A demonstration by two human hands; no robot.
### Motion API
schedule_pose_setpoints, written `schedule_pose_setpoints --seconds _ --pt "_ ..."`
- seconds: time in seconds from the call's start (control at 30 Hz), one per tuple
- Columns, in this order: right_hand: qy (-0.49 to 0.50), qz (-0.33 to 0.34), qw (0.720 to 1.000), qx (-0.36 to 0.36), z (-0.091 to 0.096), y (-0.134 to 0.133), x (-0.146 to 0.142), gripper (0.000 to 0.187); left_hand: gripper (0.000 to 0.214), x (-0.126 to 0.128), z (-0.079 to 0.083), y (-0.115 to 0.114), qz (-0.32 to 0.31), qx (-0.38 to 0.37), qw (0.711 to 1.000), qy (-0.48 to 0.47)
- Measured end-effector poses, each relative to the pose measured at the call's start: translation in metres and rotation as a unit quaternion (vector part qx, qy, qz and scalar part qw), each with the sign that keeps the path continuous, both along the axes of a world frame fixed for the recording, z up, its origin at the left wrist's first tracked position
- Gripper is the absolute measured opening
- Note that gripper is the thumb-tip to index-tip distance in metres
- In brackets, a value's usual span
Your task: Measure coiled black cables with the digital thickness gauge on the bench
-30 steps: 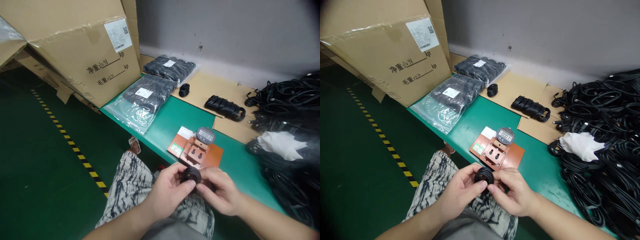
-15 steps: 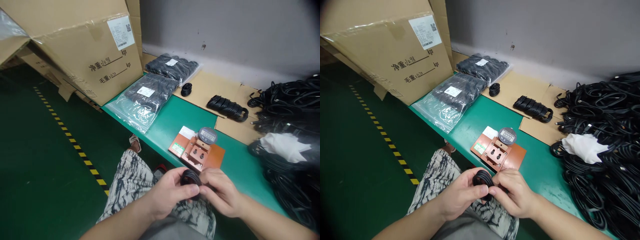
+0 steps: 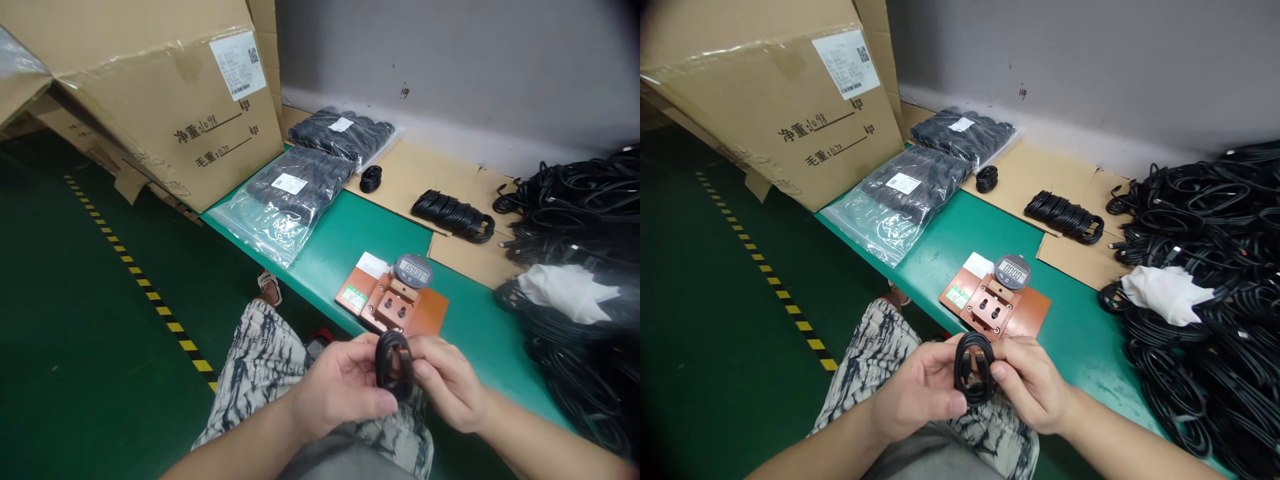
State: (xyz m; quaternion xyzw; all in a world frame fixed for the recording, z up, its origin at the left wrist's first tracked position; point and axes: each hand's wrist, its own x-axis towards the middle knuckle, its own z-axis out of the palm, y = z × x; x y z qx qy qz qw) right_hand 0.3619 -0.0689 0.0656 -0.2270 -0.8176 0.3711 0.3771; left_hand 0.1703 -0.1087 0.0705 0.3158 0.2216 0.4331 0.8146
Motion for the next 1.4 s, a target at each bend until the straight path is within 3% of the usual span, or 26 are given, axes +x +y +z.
schedule_pose_setpoints --seconds 0.1,0.2,0.37,0.5,0.7,0.93,1.1,1.4 --pt "0.01 -0.01 1.0 0.0 -0.003 0.0 0.001 0.036 0.033 -0.004 0.005 -0.002 -0.029 0.042 0.998 0.022" --pt "-0.003 -0.012 1.0 0.007 -0.006 0.0 0.001 0.035 0.023 -0.004 0.006 -0.004 -0.013 0.05 0.995 0.082" --pt "-0.038 -0.006 0.998 0.041 -0.006 -0.002 -0.001 0.03 0.017 0.005 -0.003 -0.004 0.082 0.004 0.99 0.115" --pt "-0.044 0.008 0.998 0.039 -0.008 -0.002 -0.001 0.027 0.029 0.01 -0.004 -0.004 0.108 -0.056 0.987 0.103" --pt "-0.043 -0.002 0.998 0.044 -0.007 -0.002 -0.002 0.027 0.028 0.008 0.005 -0.003 0.071 -0.066 0.986 0.137" --pt "-0.03 -0.001 0.999 0.039 -0.007 -0.003 -0.002 0.018 0.032 0.008 -0.002 -0.004 0.056 -0.115 0.989 0.072" --pt "-0.005 0.004 0.999 0.039 -0.008 -0.003 -0.001 0.015 0.035 0.009 -0.001 -0.002 0.072 -0.118 0.986 0.088" --pt "0.023 0.021 0.997 0.065 -0.009 0.0 0.0 0.027 0.038 0.011 0.003 0.003 0.109 -0.12 0.974 0.158"
